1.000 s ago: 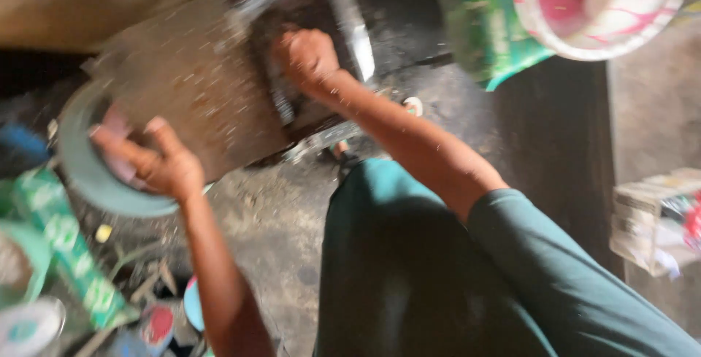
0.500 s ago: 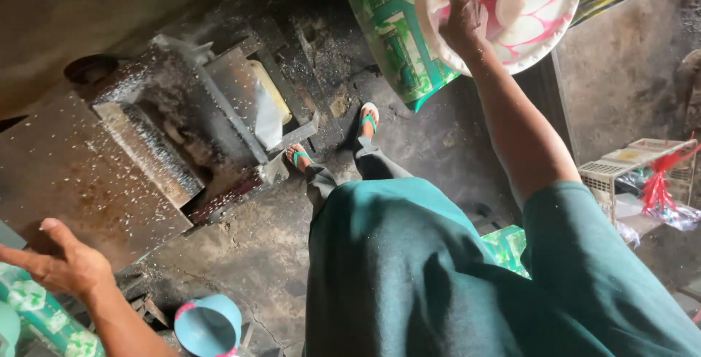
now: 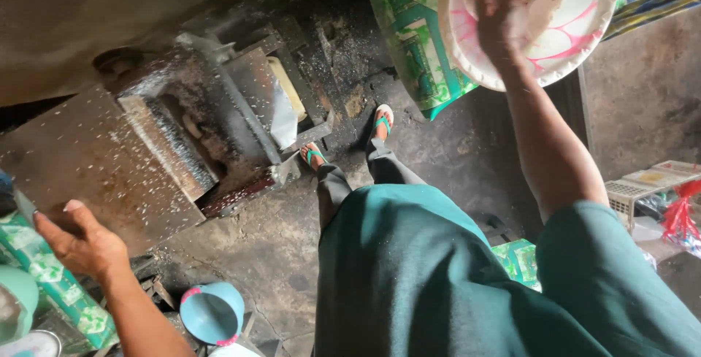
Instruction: The person scrapes a white powdery substance from a machine chute into a pink bowl using a blue scoop. They then transfer the contents to a weighing scale and subsequently feed white chunks into a metal grinder, pushing them through with their hand.
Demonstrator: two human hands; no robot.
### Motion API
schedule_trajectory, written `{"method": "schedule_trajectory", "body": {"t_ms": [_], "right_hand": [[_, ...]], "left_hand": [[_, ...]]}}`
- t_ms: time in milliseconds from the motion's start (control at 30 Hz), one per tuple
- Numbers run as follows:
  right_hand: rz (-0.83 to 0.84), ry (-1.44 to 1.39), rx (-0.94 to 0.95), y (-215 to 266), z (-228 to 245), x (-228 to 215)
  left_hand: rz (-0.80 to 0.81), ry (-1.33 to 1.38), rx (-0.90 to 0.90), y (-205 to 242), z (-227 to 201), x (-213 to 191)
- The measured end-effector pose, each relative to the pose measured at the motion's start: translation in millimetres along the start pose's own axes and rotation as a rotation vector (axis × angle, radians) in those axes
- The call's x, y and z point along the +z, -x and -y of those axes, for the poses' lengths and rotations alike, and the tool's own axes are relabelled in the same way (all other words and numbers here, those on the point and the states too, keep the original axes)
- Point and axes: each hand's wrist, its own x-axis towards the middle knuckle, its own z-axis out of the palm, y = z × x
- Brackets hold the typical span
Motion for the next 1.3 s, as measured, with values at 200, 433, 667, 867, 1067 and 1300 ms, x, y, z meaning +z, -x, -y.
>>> {"method": "schedule_trajectory", "body": {"t_ms": [200, 433, 667, 867, 1067, 1300], "right_hand": [[0.190, -1.008, 0.630, 2, 145, -97], [0.602, -1.046, -0.005, 14, 380, -99], [0.333, -0.608, -0.461, 37, 466, 49], [0.346, -0.419, -0.440, 45, 501, 82], [0.358, -0.402, -0.421, 49, 513, 90], [0.359, -0.403, -0.460, 44, 517, 94]], "left_hand": [[-0.123, 0.137, 0.005, -7, 21, 6], [0.031, 0.082, -0.187, -12, 39, -9], [0.061, 0.067, -0.148, -13, 50, 2], [0.057, 0.104, -0.113, -13, 52, -2], [0.053, 0.094, -0.104, -14, 58, 5], [0.002, 0.090, -0.052, -12, 62, 9]]}}
